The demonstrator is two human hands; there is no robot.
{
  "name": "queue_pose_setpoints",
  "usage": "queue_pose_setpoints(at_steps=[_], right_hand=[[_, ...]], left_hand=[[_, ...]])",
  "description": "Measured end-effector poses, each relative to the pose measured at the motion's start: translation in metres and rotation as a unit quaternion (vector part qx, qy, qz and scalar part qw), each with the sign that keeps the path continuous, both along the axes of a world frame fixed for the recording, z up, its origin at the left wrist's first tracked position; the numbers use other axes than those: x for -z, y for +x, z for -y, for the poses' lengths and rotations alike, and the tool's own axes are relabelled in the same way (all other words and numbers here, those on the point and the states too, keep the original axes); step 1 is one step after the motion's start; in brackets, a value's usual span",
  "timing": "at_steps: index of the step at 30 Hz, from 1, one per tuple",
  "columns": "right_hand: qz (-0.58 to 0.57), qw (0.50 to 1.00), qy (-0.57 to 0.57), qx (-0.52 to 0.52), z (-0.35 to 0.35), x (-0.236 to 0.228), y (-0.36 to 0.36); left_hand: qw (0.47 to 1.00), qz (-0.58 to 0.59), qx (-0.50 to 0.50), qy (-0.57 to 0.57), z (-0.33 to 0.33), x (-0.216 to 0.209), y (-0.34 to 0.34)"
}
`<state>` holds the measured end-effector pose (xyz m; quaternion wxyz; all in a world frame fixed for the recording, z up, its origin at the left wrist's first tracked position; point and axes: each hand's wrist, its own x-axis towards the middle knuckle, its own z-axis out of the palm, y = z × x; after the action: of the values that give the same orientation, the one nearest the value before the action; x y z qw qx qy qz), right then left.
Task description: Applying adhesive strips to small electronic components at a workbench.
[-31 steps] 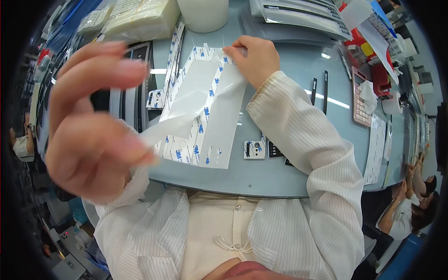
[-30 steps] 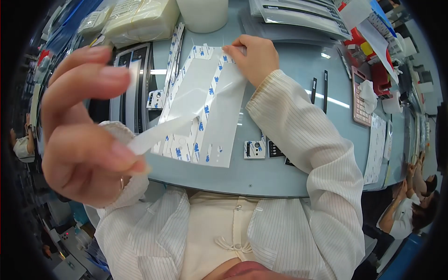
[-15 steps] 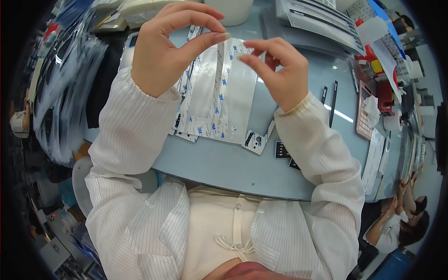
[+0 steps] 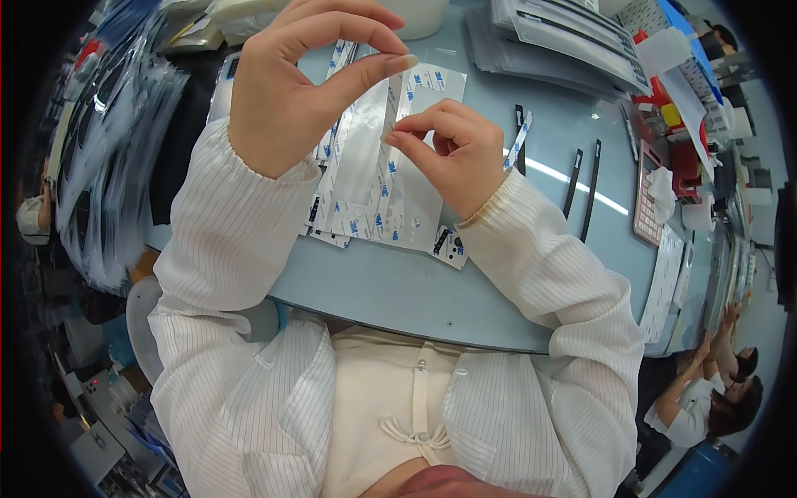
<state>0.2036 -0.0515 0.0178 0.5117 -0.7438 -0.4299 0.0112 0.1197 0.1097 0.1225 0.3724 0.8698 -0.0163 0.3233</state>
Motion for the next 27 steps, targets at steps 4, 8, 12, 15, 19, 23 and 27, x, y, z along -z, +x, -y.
queue_pose_setpoints(at_steps=[4,8,12,15,19,23,27], right_hand=[[0.0,1.0,-0.002,-0.01,-0.005,-0.006,-0.008],[0.001,1.0,0.01,0.024,0.001,-0.004,-0.001],[0.031,0.999,0.02,0.034,0.001,-0.006,0.0],[0.088,0.995,0.037,0.035,0.001,-0.006,0.002],[0.144,0.988,0.05,0.024,0.005,-0.013,-0.004],[0.174,0.983,0.062,-0.003,0.011,-0.028,-0.01],[0.163,0.985,0.049,-0.029,0.019,-0.042,-0.019]], left_hand=[[0.812,0.411,0.396,-0.125,-0.03,0.05,0.057],[0.967,0.153,0.201,-0.025,-0.015,0.043,0.009],[0.991,-0.079,0.08,0.065,-0.014,0.072,-0.034],[0.976,-0.202,0.075,0.004,0.004,0.093,-0.047],[0.966,-0.224,0.034,0.124,0.009,0.1,-0.049],[0.95,-0.224,0.031,0.214,0.007,0.101,-0.05],[0.951,-0.225,0.05,0.206,0.007,0.095,-0.047]])
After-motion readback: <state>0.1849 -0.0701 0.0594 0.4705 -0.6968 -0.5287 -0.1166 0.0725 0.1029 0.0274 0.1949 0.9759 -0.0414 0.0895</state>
